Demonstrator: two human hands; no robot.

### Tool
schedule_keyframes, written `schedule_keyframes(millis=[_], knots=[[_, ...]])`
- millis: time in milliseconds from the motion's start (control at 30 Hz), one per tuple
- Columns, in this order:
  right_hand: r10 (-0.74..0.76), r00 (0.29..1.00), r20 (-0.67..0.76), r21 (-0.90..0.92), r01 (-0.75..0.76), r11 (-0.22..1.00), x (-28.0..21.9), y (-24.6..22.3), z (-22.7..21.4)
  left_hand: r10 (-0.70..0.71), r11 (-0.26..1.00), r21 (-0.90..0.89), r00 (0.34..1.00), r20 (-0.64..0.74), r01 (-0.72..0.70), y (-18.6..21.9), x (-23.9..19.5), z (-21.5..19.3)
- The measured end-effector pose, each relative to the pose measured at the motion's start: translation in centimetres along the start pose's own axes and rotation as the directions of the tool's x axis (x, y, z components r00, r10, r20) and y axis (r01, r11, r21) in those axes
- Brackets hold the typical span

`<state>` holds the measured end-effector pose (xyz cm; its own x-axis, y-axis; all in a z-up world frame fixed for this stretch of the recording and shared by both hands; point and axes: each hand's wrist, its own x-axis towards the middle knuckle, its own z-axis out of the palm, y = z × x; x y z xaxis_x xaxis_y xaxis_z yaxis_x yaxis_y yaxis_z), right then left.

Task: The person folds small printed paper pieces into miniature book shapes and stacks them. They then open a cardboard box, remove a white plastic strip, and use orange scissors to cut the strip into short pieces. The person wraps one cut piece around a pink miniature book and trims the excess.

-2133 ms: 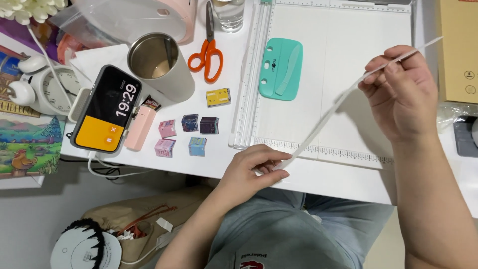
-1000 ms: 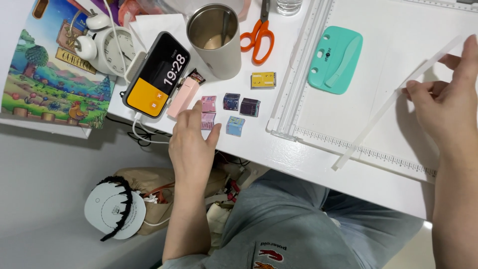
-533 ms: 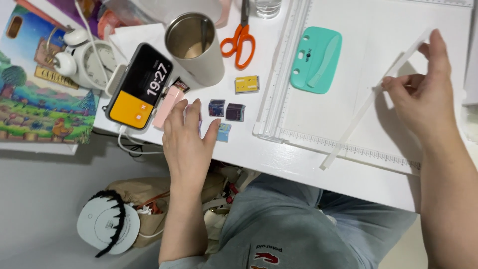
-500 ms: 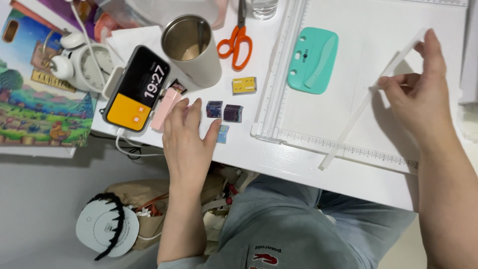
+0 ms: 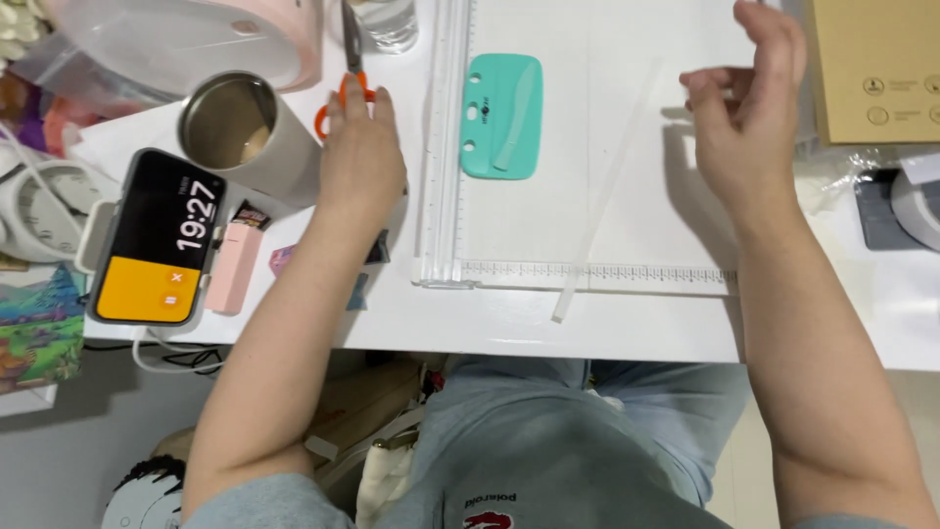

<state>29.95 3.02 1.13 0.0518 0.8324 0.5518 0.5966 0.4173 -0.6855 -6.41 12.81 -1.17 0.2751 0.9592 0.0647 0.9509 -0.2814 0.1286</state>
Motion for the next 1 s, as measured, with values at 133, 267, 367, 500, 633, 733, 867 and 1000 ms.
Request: schedule_keyframes(millis=[133,267,367,500,633,733,867,1000], knots=[[-0.034,0.996,-0.079,0.016,0.035,0.999,0.1,1.0,-0.5,-0.179,0.971,0.192,0.968,0.174,0.145,-0.1,2.0,0.7],[-0.031,0.996,-0.088,0.020,0.033,0.999,0.1,1.0,-0.5,-0.169,0.963,0.220,0.984,0.058,0.153,-1.1,3.2,2.5],[0.021,0.996,-0.084,-0.002,-0.021,1.000,0.0,1.1,-0.5,-0.172,0.975,0.139,0.985,-0.033,0.175,-0.7,3.6,2.1],[-0.007,0.996,-0.085,0.003,0.008,1.000,0.1,1.4,-0.5,-0.183,0.982,0.040,0.982,-0.039,0.184,-0.3,3.5,0.9],[0.017,0.998,-0.065,0.007,-0.016,1.000,0.2,0.9,-0.5,-0.181,0.983,0.018,0.978,-0.105,0.183,0.6,2.8,-0.4],[-0.010,0.999,-0.039,-0.016,0.009,1.000,0.5,0.4,-0.6,-0.115,0.976,0.151,0.961,-0.253,0.156,1.8,1.9,-0.9],[0.016,1.000,-0.022,-0.082,-0.018,0.996,0.5,0.2,-0.7,-0.041,0.962,0.224,0.898,-0.437,0.153,3.1,0.5,-1.4],[0.034,0.999,-0.027,-0.060,-0.036,0.998,0.4,0.2,-0.5,-0.134,0.979,0.086,0.904,-0.405,0.184,4.2,-0.9,-3.2]])
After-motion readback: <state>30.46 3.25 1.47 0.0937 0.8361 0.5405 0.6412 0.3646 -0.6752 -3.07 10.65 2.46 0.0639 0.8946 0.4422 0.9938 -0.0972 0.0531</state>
